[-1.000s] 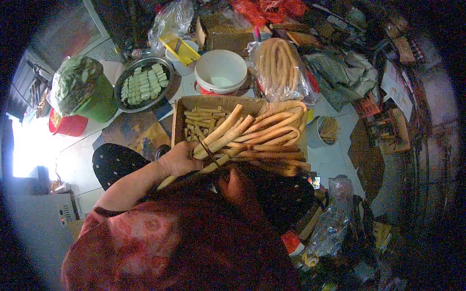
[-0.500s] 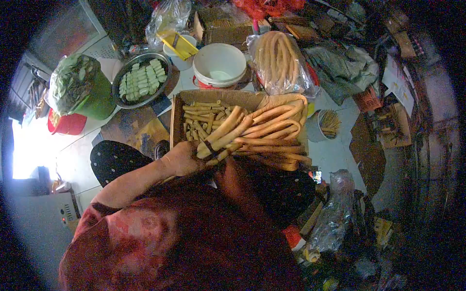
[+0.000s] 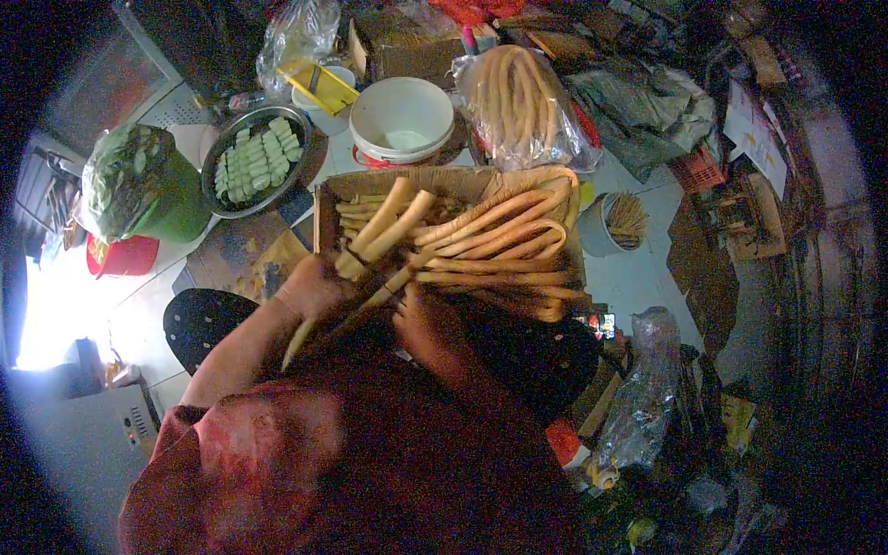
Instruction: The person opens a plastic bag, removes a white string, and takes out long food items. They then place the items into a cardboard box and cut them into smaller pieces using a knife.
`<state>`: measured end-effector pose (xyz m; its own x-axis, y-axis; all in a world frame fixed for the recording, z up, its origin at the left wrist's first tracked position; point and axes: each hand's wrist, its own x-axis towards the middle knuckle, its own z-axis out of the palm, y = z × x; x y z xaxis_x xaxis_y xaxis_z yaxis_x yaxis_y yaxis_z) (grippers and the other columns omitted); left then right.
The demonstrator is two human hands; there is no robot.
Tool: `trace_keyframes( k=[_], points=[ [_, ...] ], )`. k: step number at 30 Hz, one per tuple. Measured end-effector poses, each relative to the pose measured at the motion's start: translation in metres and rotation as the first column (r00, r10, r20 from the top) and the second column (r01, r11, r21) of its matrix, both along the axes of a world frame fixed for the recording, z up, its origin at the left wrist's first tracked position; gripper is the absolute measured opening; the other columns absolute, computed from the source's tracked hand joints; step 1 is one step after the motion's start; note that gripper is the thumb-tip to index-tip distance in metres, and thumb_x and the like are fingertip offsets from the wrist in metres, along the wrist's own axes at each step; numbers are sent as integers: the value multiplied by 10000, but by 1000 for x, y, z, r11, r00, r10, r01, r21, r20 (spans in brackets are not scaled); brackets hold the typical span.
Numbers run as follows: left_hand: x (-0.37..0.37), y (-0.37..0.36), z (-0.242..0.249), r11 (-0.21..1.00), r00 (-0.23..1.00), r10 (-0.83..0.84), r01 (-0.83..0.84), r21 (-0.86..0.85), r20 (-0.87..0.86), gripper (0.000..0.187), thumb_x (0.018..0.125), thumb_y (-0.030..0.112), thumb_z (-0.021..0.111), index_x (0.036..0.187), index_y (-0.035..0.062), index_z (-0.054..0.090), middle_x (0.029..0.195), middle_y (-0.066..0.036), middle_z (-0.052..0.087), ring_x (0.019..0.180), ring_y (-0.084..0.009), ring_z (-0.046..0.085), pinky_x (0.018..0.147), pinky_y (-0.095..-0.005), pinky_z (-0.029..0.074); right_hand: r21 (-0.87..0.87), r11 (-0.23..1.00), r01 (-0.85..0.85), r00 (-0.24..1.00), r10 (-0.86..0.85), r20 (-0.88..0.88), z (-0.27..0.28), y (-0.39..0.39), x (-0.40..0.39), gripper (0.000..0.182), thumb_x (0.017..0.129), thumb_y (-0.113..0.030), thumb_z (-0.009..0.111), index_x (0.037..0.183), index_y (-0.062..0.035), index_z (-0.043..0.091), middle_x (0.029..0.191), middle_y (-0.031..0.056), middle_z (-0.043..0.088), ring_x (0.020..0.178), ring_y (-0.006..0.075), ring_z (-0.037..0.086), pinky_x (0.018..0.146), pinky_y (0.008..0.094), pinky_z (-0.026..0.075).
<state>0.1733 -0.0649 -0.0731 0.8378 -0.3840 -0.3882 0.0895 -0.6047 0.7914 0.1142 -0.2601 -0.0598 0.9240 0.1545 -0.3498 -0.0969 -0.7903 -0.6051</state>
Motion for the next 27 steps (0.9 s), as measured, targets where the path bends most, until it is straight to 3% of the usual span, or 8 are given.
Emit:
trace_keyframes(
  k=[5,13,16,18,20,22,23,27],
  points=[
    [4,2,-32,998,999,-33,35,-60,34,347,720,226,616,997,18,611,890,-186,643,864,-291,620,795,-333,471,32,999,23,997,-21,-68,-20,-12,-12,390,776,-190,591,1074,14,444,868,229,613,844,402,590,739,460,469],
    [-17,-35,-22,860,943,-333,314,402,-24,433,716,326,630,976,-15,571,833,-246,625,841,-379,610,759,-390,490,175,985,-14,997,1,78,-76,1,15,384,774,-224,593,1067,-12,463,847,231,598,839,403,583,709,455,458],
    [-14,-17,1,989,995,-20,6,145,95,409,710,284,644,975,-15,559,823,-242,622,838,-381,609,745,-390,487,138,987,76,989,-92,118,-71,2,26,361,777,-232,597,1051,-25,487,843,221,591,843,398,576,690,456,450],
    [-10,-10,-1,993,997,-1,-9,121,78,397,707,250,651,972,-25,544,823,-240,617,843,-376,607,736,-388,484,239,961,142,969,-184,163,-67,-6,29,338,775,-243,611,1016,-23,521,837,219,582,814,404,574,686,446,453],
    [-8,-7,0,991,996,28,-39,129,86,460,703,251,660,1024,-36,501,842,-243,614,861,-370,607,734,-386,485,427,898,109,979,-171,111,-42,-5,30,302,775,-214,615,995,-18,551,786,158,594,671,308,590,605,377,452],
    [-13,-8,-4,996,991,29,-39,74,128,476,697,245,663,1037,-35,482,848,-245,613,862,-371,608,736,-389,485,704,631,325,933,-93,-347,-25,-1,27,297,783,-171,604,1028,-10,562,768,71,587,584,162,544,539,282,412],
    [-16,-9,-6,1000,985,21,-24,17,171,493,692,239,666,1049,-34,464,853,-246,612,863,-372,608,737,-392,486,775,557,300,952,-115,-285,-21,2,23,313,784,-134,595,1064,-1,557,768,13,564,577,66,478,513,224,369],
    [-19,-18,-8,991,967,-115,98,87,226,581,691,254,670,1115,-30,393,860,-273,600,857,-390,605,746,-419,493,799,523,298,952,-102,-288,-11,14,20,317,783,-126,587,1071,4,562,751,8,557,568,83,473,530,231,387]
  ],
)
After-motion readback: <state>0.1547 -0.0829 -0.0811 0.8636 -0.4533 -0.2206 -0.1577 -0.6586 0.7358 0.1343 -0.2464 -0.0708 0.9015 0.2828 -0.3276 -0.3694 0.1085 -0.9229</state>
